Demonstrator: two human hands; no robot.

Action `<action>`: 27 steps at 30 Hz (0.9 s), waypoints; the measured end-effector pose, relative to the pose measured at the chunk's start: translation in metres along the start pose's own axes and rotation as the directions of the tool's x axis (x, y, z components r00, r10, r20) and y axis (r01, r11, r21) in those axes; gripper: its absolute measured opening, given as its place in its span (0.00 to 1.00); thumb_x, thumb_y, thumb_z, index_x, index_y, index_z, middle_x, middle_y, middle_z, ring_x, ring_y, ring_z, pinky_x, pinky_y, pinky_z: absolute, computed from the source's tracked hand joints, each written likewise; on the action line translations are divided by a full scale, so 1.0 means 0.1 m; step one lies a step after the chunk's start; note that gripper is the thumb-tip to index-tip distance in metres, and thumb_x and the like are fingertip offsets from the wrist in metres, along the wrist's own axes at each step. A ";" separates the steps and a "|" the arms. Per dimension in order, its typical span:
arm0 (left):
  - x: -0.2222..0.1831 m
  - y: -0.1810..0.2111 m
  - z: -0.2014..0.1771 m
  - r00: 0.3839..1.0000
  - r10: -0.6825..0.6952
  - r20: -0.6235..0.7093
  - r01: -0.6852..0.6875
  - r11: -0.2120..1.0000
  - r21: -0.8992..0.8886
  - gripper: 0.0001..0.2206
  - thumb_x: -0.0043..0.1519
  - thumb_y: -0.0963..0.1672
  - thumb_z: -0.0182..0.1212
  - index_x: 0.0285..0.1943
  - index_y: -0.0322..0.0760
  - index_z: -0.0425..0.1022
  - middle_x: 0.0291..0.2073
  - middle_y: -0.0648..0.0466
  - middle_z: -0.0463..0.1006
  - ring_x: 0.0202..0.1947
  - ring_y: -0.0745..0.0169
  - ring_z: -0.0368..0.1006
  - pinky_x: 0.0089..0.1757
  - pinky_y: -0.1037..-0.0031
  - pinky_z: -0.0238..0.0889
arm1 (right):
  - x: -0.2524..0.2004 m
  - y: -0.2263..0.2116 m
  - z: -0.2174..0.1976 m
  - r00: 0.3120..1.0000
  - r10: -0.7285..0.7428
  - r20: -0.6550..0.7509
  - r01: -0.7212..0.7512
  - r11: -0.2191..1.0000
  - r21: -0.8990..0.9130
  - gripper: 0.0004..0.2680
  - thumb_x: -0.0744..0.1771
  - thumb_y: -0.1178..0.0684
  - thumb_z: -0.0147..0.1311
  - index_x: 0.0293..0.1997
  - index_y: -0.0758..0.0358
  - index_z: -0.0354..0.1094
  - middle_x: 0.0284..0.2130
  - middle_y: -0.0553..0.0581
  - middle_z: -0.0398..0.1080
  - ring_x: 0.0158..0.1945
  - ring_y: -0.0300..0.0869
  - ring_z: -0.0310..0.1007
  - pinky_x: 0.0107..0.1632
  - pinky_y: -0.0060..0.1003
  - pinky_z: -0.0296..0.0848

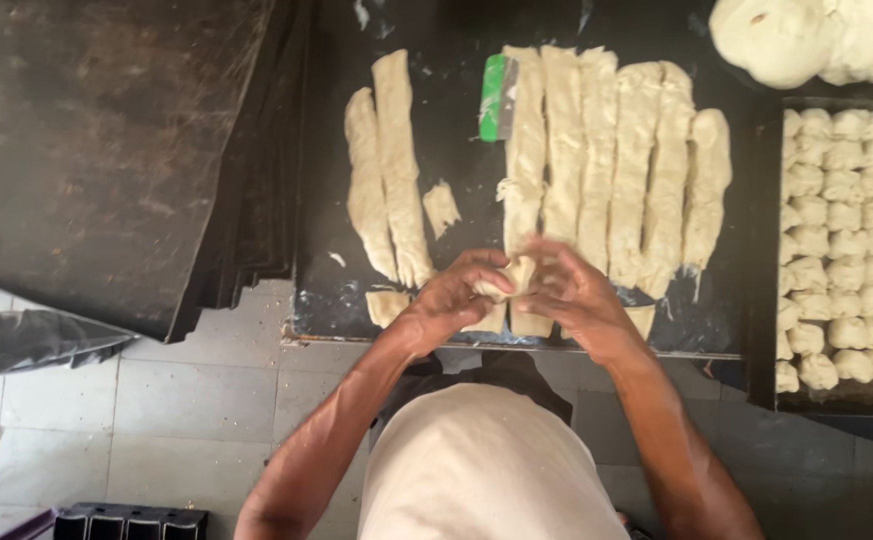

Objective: The person stretches a piece of dough on a table by hand, cuts it into strips using a scraper, and then divides the strips into small portions, rolls them into balls, and places them onto a tray.

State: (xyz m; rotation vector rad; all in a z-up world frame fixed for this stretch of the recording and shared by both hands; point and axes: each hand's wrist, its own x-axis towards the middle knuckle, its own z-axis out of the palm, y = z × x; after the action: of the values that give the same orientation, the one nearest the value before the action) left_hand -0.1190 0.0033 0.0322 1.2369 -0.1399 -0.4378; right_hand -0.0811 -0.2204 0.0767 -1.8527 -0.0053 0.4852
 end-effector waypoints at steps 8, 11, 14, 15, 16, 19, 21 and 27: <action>0.43 0.15 0.46 0.987 0.153 -0.043 -0.069 0.656 0.751 0.16 0.57 0.39 0.67 0.55 0.35 0.80 0.43 0.42 0.84 0.40 0.47 0.79 0.41 0.63 0.72 | -0.06 0.14 -0.54 0.877 -0.289 0.383 0.334 0.941 -0.053 0.06 0.67 0.57 0.60 0.45 0.66 0.76 0.40 0.56 0.80 0.41 0.39 0.79 0.45 0.31 0.77; 0.67 -0.02 0.60 0.980 0.038 -0.194 0.124 0.645 0.754 0.14 0.62 0.42 0.68 0.55 0.31 0.79 0.40 0.39 0.83 0.38 0.45 0.80 0.40 0.63 0.72 | -0.22 -0.17 -1.24 0.409 -0.709 0.574 0.353 0.703 0.618 0.04 0.72 0.53 0.54 0.47 0.57 0.74 0.45 0.51 0.78 0.46 0.41 0.81 0.49 0.37 0.80; 0.93 -0.17 0.78 0.994 -0.029 -0.110 0.080 0.864 0.497 0.19 0.64 0.42 0.66 0.62 0.28 0.71 0.45 0.41 0.81 0.46 0.51 0.77 0.46 0.64 0.73 | -0.03 -0.20 -1.50 0.985 0.044 0.165 -0.091 0.954 0.287 0.27 0.58 0.54 0.63 0.65 0.45 0.61 0.59 0.36 0.65 0.48 0.36 0.79 0.42 0.35 0.84; 1.02 -0.18 0.88 0.999 -0.037 -0.028 0.044 0.938 0.343 0.22 0.63 0.41 0.65 0.66 0.27 0.68 0.49 0.43 0.80 0.51 0.54 0.76 0.49 0.66 0.74 | -0.06 -0.13 -1.50 0.984 0.100 0.150 -0.123 0.981 0.148 0.22 0.60 0.54 0.63 0.61 0.50 0.64 0.52 0.44 0.68 0.45 0.42 0.78 0.41 0.38 0.82; 1.10 -0.18 0.97 0.991 -0.131 -0.003 0.123 0.921 0.370 0.21 0.62 0.42 0.65 0.64 0.27 0.71 0.46 0.42 0.82 0.47 0.54 0.78 0.47 0.66 0.75 | -0.09 -0.05 -1.44 0.981 0.154 0.122 -0.157 0.988 0.009 0.18 0.63 0.54 0.63 0.58 0.55 0.67 0.45 0.52 0.71 0.42 0.48 0.77 0.39 0.41 0.80; 1.32 -0.26 1.32 0.952 -0.302 0.038 0.278 0.915 0.293 0.19 0.63 0.43 0.63 0.62 0.26 0.76 0.45 0.41 0.83 0.43 0.56 0.81 0.45 0.68 0.77 | -0.27 0.27 -1.54 0.989 -0.141 -0.045 0.119 0.937 -0.329 0.11 0.67 0.57 0.61 0.54 0.61 0.70 0.42 0.57 0.72 0.43 0.51 0.77 0.41 0.45 0.77; 1.55 -0.41 1.50 0.956 -0.282 0.078 0.282 0.959 0.010 0.19 0.68 0.43 0.58 0.63 0.22 0.72 0.53 0.41 0.80 0.50 0.57 0.79 0.50 0.70 0.77 | -0.46 0.48 -1.62 0.907 -0.405 -0.115 0.286 0.794 -0.537 0.11 0.65 0.58 0.60 0.53 0.62 0.70 0.44 0.57 0.71 0.46 0.52 0.76 0.45 0.47 0.76; 2.03 -0.53 2.27 0.887 -0.355 0.295 0.373 0.928 -0.008 0.15 0.73 0.41 0.53 0.67 0.28 0.74 0.55 0.37 0.77 0.53 0.53 0.77 0.53 0.68 0.75 | -0.70 0.94 -2.27 0.746 -0.601 -0.287 0.401 0.750 -0.526 0.13 0.64 0.55 0.62 0.52 0.64 0.70 0.46 0.59 0.71 0.52 0.53 0.74 0.53 0.45 0.74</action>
State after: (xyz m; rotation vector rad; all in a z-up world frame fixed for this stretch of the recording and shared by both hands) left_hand -0.0243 -0.2911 0.0314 1.1301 -0.1400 -0.9466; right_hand -0.0924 -0.4760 0.0713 -2.2501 -0.3445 -0.3776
